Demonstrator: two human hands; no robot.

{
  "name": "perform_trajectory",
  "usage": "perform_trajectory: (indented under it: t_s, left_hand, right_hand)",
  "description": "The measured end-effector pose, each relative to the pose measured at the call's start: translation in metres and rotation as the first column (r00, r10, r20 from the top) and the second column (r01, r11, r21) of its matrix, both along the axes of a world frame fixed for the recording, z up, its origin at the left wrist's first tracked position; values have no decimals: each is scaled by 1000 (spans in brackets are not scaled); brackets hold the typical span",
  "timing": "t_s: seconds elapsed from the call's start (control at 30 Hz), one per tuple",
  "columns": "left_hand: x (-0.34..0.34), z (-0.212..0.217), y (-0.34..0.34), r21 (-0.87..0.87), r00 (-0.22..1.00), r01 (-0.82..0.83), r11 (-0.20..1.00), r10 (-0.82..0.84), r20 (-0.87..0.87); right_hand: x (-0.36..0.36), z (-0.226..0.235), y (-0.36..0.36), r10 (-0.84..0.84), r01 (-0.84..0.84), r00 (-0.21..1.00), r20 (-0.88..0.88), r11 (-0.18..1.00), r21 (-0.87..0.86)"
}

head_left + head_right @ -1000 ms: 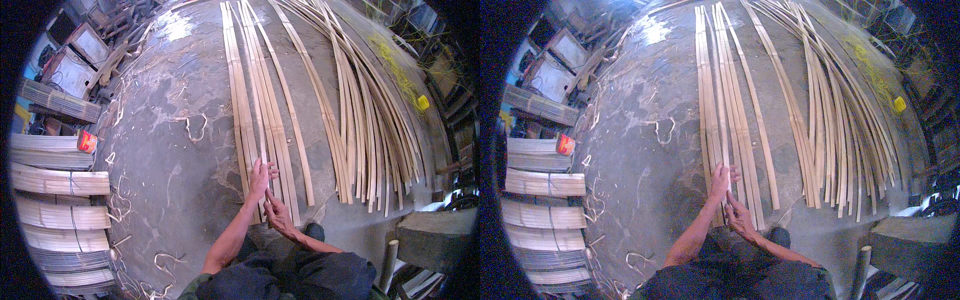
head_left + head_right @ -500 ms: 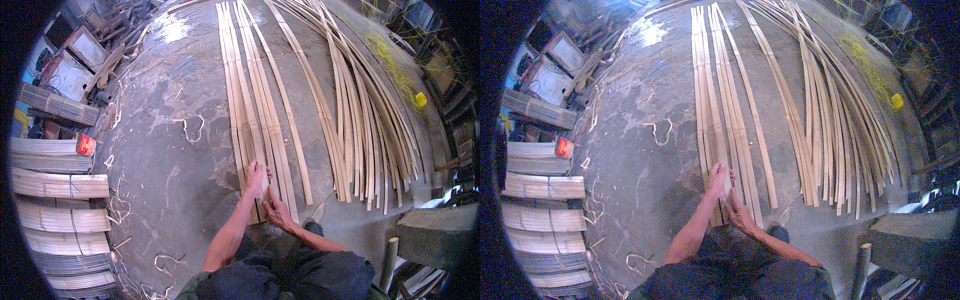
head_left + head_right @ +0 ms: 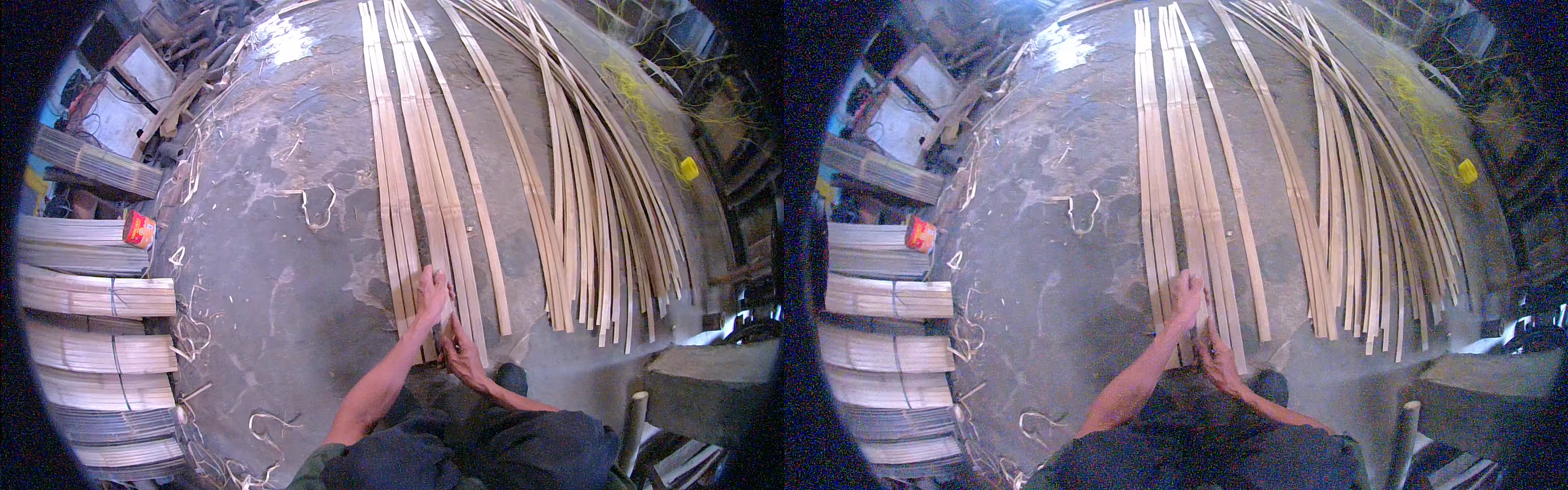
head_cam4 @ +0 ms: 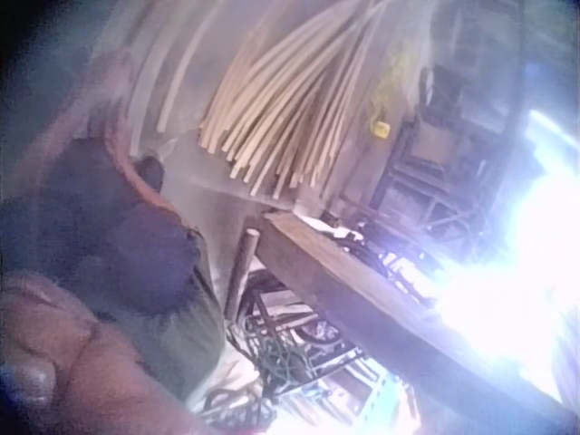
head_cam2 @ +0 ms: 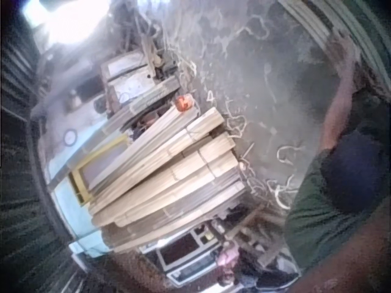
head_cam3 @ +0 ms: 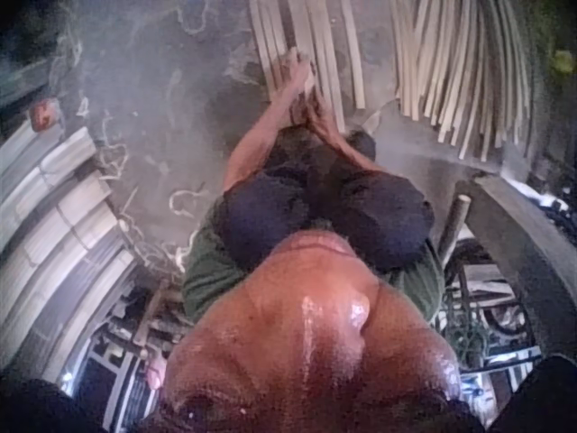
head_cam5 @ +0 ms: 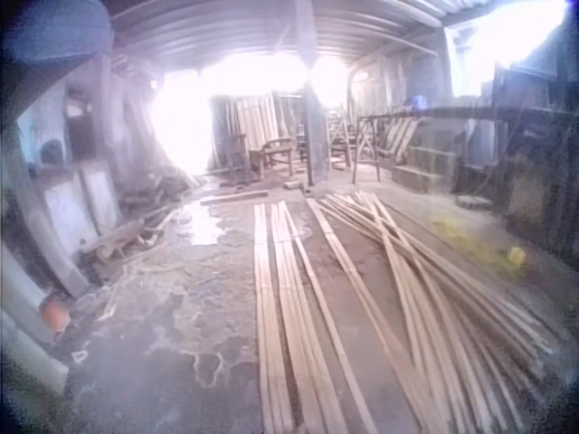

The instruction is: The person sits on the floor and repeatedly picks up thin wooden strips, aligns them, and places them into a growing stack. The person also unties a bundle of strips and adds them to the pile.

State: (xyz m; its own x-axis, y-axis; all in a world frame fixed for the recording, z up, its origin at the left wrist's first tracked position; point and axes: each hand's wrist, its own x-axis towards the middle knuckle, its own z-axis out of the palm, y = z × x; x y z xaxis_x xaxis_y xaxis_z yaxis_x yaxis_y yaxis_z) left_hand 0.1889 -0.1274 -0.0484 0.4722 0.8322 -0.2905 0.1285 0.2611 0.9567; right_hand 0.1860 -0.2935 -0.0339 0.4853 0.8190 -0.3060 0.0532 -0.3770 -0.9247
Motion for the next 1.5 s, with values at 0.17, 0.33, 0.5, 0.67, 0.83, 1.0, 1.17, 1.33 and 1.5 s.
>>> perform_trajectory:
  t_s: [0.17, 0.33, 0.5, 0.67, 0.83, 1.0, 1.17, 1.33, 1.5]
  left_hand:
    - [3, 4, 1, -66, 999, 26, 998, -29, -35]
    - [2, 45, -6, 178, 996, -17, 984, 31, -79]
    - [-2, 7, 6, 471, 956, 48, 881, 97, -277]
    - [3, -4, 3, 663, 796, 376, 647, 141, -589]
    - [3, -22, 7, 792, 774, 416, 447, 284, -566]
    - [12, -10, 11, 490, 726, 441, 752, 22, -687]
    - [3, -9, 19, 243, 951, -108, 964, 171, -257]
    - [-9, 18, 13, 514, 961, -93, 853, 213, -180]
    - [-9, 18, 2, 574, 963, -75, 816, 209, -171]
  right_hand:
    - [2, -22, -1, -50, 37, 992, 119, 993, 110]
    - [5, 1, -1, -158, 104, 939, 304, 977, 188]
    - [11, 26, 8, -185, 175, 974, 134, 981, 81]
    - [19, 21, 6, -208, 208, 976, 64, 978, -2]
    - [17, 11, 6, -190, 188, 980, 57, 981, 41]
    - [21, 18, 3, -177, 176, 983, 41, 984, 37]
    - [15, 32, 7, -158, 157, 987, 24, 987, 21]
    - [9, 37, 8, -159, 157, 983, -90, 987, -26]
    - [2, 10, 3, -191, 191, 981, -26, 981, 13]
